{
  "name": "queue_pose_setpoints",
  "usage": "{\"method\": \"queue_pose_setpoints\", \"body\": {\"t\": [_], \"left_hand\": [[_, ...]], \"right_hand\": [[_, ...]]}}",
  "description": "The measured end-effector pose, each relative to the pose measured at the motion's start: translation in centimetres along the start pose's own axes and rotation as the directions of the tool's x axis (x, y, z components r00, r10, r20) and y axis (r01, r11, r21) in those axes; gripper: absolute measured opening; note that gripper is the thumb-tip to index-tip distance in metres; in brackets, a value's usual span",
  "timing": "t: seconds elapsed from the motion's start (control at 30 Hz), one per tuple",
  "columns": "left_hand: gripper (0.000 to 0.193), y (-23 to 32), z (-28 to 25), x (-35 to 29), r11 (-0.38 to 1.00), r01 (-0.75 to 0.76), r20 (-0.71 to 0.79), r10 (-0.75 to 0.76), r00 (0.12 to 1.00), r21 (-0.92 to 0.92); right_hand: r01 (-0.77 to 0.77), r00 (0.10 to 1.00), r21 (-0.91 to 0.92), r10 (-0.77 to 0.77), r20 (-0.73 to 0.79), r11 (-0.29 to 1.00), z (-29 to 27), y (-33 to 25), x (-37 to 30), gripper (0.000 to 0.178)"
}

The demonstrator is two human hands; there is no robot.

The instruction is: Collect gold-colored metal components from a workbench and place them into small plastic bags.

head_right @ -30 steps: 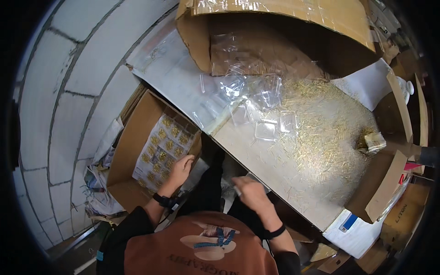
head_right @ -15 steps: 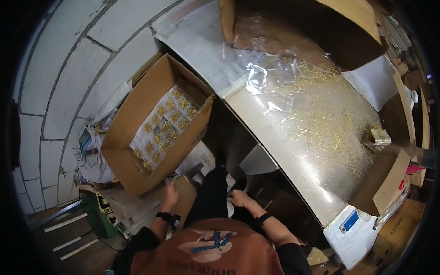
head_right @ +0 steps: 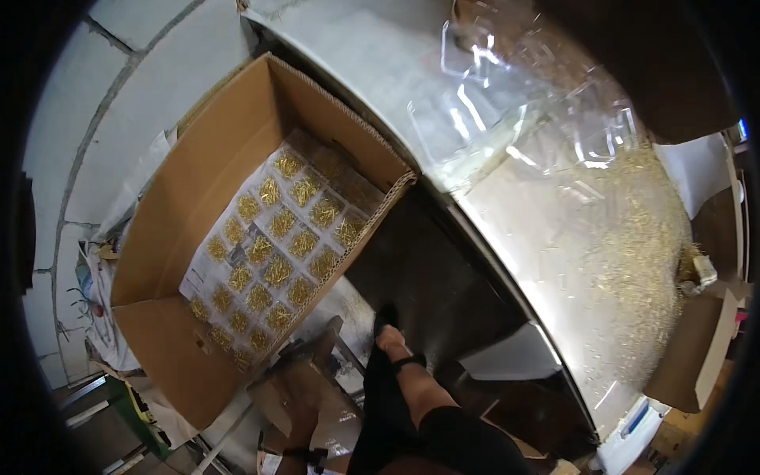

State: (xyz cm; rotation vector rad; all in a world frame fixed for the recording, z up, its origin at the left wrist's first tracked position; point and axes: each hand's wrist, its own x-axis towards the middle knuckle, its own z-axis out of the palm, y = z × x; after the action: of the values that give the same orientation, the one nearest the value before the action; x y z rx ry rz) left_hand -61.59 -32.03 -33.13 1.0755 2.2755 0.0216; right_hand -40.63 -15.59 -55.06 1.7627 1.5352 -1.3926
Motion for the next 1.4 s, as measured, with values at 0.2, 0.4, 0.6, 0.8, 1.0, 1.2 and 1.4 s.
{"method": "queue_pose_setpoints", "body": {"t": [0.2, 0.4, 0.6, 0.8, 1.0, 1.2, 1.4], "left_hand": [[0.124, 1.5, -1.0, 0.7, 0.997, 0.05, 0.129, -0.057, 0.99, 0.057], [0.095, -1.9, 3.1, 2.7, 0.996, -0.056, -0.043, 0.059, 0.997, 0.077], [0.091, -2.1, 5.9, 9.6, 0.973, -0.176, -0.128, 0.196, 0.972, 0.15], [0.086, -2.6, 6.0, 8.6, 0.942, -0.25, -0.083, 0.274, 0.958, 0.224], [0.082, -1.5, 1.8, 1.2, 0.948, -0.212, -0.106, 0.243, 0.964, 0.238], [0.12, -1.6, 0.8, -1.0, 0.986, 0.09, 0.155, -0.112, 0.982, 0.144], [0.106, -0.9, 0.8, 0.1, 0.972, 0.006, -0.021, -0.002, 1.0, 0.236]], "right_hand": [[-0.087, 0.996, 0.031, 0.087, -0.004, 0.996, -2.6, -2.4, 10.0, 0.02], [-0.01, 0.986, 0.13, 0.031, -0.162, 0.992, -1.4, -4.5, 18.1, 0.019], [0.044, 0.943, 0.247, 0.042, -0.331, 0.968, 0.4, -4.7, 25.3, 0.018], [-0.001, 0.907, 0.346, 0.146, -0.394, 0.938, 7.1, 0.3, 26.0, 0.017], [0.018, 0.885, 0.333, 0.14, -0.443, 0.943, 8.9, 2.8, 20.3, 0.016], [0.239, 0.955, 0.392, -0.142, -0.261, 0.888, -5.7, -5.7, -3.6, 0.021], [0.602, 0.797, 0.143, -0.581, -0.163, 0.785, -12.5, -10.1, -15.3, 0.02]]}}
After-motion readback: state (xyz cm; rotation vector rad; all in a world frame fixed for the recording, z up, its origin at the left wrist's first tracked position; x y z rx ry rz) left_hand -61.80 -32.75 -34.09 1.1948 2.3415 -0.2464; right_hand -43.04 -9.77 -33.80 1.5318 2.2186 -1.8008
